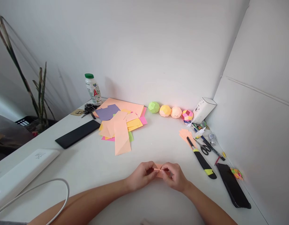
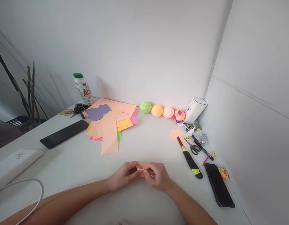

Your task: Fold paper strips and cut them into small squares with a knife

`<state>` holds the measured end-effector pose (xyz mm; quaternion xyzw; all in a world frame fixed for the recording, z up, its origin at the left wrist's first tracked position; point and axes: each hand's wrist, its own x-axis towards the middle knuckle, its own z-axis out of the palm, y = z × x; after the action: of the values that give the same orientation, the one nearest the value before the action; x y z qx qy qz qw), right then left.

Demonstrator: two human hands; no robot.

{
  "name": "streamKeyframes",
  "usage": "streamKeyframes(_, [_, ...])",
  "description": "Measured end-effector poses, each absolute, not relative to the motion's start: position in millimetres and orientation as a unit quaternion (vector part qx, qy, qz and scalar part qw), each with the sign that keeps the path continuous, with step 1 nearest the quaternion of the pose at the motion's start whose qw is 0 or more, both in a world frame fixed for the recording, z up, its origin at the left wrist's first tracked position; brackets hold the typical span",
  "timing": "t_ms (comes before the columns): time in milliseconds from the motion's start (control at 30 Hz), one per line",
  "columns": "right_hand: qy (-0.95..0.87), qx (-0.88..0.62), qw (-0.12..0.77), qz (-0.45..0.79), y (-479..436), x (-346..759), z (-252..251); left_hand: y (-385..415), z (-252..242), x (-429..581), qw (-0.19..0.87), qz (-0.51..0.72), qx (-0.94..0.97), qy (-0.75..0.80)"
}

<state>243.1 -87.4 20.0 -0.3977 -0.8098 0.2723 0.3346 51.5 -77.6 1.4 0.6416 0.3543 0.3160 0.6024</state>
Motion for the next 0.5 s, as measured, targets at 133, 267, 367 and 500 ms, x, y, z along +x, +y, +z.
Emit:
streamKeyframes(133, [-0.797, -0.398, 0.337, 0.304, -89.4, 242.1, 18.0, -79.4, 2.6, 50.9, 0.616, 0.323, 0.626, 0.354])
streamKeyframes(267, [-0.785, -0.400, 0.341, 0.329, -91.1, 239.0, 18.0, -80.4, 1.9, 51.2, 0.628, 0.322, 0.624, 0.336])
streamKeyframes(367, [-0.775, -0.403, 0.342, 0.346, -92.1, 236.1, 16.5, -80.3, 3.4, 52.1, 0.631, 0.320, 0.627, 0.326])
streamKeyframes(500, [-0.756, -0.418, 0.340, 0.372, -92.3, 234.3, 13.4, -79.6, 6.6, 51.9, 0.631, 0.318, 0.630, 0.322])
